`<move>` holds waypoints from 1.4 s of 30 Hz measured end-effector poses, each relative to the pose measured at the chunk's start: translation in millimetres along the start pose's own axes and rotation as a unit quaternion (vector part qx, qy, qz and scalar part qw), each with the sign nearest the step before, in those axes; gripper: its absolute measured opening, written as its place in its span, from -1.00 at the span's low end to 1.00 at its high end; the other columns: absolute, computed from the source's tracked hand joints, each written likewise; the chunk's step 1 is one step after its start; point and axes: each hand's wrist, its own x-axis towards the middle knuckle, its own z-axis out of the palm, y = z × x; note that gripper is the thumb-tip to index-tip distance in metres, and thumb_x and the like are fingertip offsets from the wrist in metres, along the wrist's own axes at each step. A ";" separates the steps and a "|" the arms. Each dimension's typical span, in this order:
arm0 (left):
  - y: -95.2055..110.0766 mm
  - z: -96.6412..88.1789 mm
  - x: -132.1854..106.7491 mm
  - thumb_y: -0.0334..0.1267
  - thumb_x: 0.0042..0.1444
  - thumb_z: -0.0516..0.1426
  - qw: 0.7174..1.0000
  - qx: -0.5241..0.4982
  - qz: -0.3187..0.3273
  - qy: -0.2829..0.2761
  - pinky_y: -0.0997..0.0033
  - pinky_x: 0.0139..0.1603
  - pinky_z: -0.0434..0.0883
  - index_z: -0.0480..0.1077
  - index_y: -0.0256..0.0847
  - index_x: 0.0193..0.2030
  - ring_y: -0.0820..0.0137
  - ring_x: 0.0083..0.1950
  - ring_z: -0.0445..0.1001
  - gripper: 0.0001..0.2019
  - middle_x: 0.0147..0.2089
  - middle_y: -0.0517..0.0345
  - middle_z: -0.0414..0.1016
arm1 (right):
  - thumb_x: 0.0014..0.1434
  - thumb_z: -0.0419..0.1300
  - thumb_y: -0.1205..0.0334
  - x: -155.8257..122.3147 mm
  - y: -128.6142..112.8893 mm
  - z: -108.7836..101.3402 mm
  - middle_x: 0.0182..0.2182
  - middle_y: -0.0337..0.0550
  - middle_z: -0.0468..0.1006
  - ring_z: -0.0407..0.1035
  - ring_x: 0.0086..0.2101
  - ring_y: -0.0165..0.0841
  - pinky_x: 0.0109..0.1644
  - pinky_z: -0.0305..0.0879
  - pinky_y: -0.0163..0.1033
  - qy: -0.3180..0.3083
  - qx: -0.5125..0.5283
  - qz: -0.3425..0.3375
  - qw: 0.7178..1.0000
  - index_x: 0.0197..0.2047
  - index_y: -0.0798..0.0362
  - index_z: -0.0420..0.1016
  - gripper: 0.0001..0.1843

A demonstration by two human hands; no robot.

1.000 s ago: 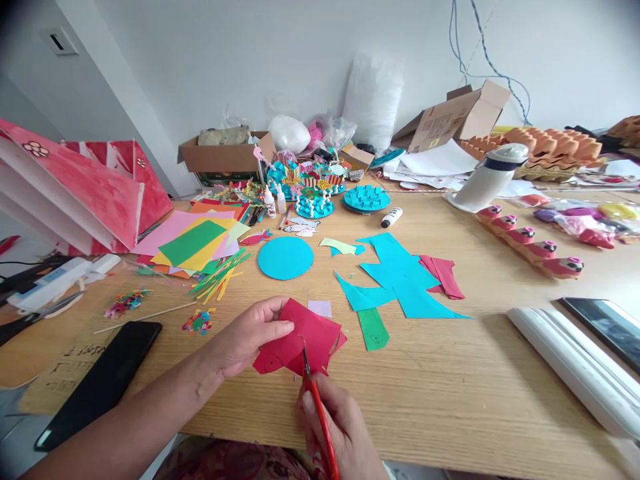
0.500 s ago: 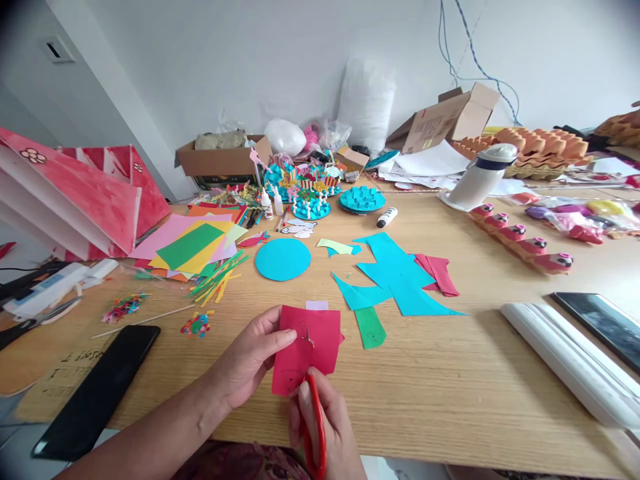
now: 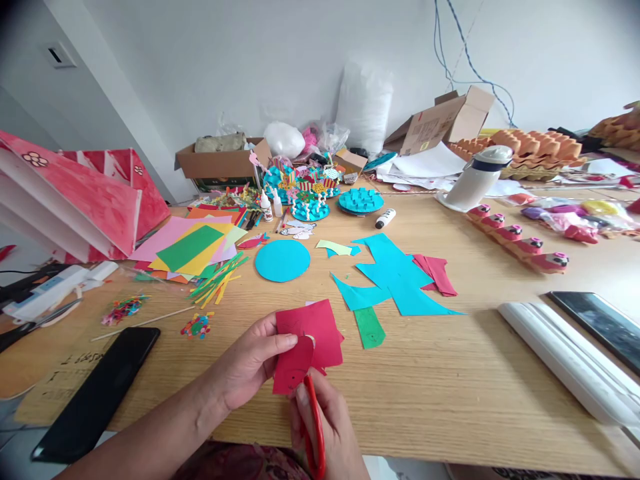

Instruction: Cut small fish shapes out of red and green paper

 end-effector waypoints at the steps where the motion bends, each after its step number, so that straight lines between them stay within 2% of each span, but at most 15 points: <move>1: -2.1 1.5 -0.5 -0.29 -0.08 0.19 1.000 0.007 0.011 0.013 0.53 -0.40 0.25 0.35 -0.27 -0.14 0.47 -0.40 0.39 -0.69 -0.34 0.10 0.45 | 0.01 0.11 -0.21 0.2 -1.3 1.0 -0.70 -0.38 0.18 0.01 -0.64 -0.49 -0.59 -0.07 -0.37 0.004 -0.006 -0.004 1.000 -0.56 0.06 0.26 -0.53; 4: -6.9 5.4 -1.8 -0.30 -0.06 0.16 0.998 0.026 0.037 0.042 0.57 -0.46 0.19 0.35 -0.27 -0.17 0.51 -0.43 0.35 -0.74 -0.37 0.13 0.44 | 0.05 0.07 -0.18 1.3 -2.0 2.4 -0.71 -0.35 0.21 0.04 -0.64 -0.46 -0.56 -0.05 -0.35 0.011 -0.028 -0.025 0.999 -0.57 0.06 0.29 -0.54; 9: -10.9 9.8 -2.6 -0.32 -0.06 0.16 0.996 0.023 0.066 0.062 0.49 -0.29 0.26 0.36 -0.25 -0.15 0.46 -0.35 0.37 -0.72 -0.31 0.12 0.46 | 0.08 0.07 -0.13 3.0 5.9 1.7 -0.72 -0.35 0.23 0.05 -0.64 -0.46 -0.55 -0.05 -0.35 0.005 -0.017 -0.036 0.999 -0.58 0.07 0.29 -0.56; 13: -13.1 10.7 -1.4 -0.29 -0.08 0.17 0.994 0.039 0.062 0.078 0.44 -0.26 0.28 0.36 -0.25 -0.19 0.40 -0.31 0.39 -0.74 -0.29 0.11 0.47 | 0.09 0.07 -0.13 2.8 11.2 0.4 -0.71 -0.36 0.23 0.02 -0.64 -0.48 -0.56 -0.09 -0.36 -0.010 0.002 -0.028 1.000 -0.56 0.08 0.30 -0.56; 18: -15.6 10.6 0.7 -0.32 -0.05 0.15 0.994 0.038 0.078 0.072 0.46 -0.25 0.28 0.35 -0.27 -0.19 0.40 -0.28 0.38 -0.76 -0.33 0.13 0.44 | 0.10 0.06 -0.14 4.1 15.1 -1.4 -0.71 -0.36 0.23 0.01 -0.66 -0.50 -0.57 -0.12 -0.35 -0.014 0.013 -0.027 0.999 -0.55 0.08 0.28 -0.55; 30: -14.8 11.6 0.3 -0.30 -0.08 0.17 0.994 0.054 0.062 0.073 0.55 -0.37 0.23 0.36 -0.24 -0.33 0.51 -0.44 0.32 -0.86 -0.42 0.21 0.40 | 0.02 0.11 -0.20 2.4 14.0 -6.7 -0.71 -0.36 0.24 0.05 -0.66 -0.49 -0.59 -0.03 -0.37 -0.011 0.052 0.007 0.999 -0.42 0.08 0.38 -0.55; 35: -12.4 10.0 -0.3 -0.24 -0.03 0.14 0.992 0.081 0.071 0.062 0.52 -0.33 0.24 0.38 -0.23 -0.32 0.46 -0.42 0.33 -0.86 -0.55 0.25 0.33 | 0.03 0.11 -0.18 2.8 12.2 -6.8 -0.71 -0.36 0.24 0.06 -0.67 -0.50 -0.60 -0.03 -0.38 -0.007 0.033 -0.003 0.999 -0.44 0.10 0.40 -0.55; 38: -11.3 10.0 0.3 -0.21 -0.03 0.14 0.991 0.093 0.080 0.057 0.49 -0.31 0.25 0.39 -0.25 -0.30 0.42 -0.39 0.34 -0.82 -0.51 0.20 0.36 | 0.06 0.09 -0.17 2.6 8.1 -5.7 -0.72 -0.36 0.24 0.06 -0.67 -0.50 -0.59 -0.04 -0.36 -0.014 0.003 -0.018 1.000 -0.46 0.11 0.39 -0.55; 42: -9.6 12.1 0.8 -0.22 -0.08 0.16 0.988 0.103 0.087 0.081 0.46 -0.30 0.27 0.39 -0.26 -0.29 0.40 -0.36 0.35 -0.80 -0.40 0.14 0.42 | 0.07 0.07 -0.18 0.7 2.4 -4.1 -0.73 -0.35 0.22 0.06 -0.66 -0.48 -0.56 -0.04 -0.35 -0.008 -0.024 -0.014 1.000 -0.57 0.08 0.30 -0.52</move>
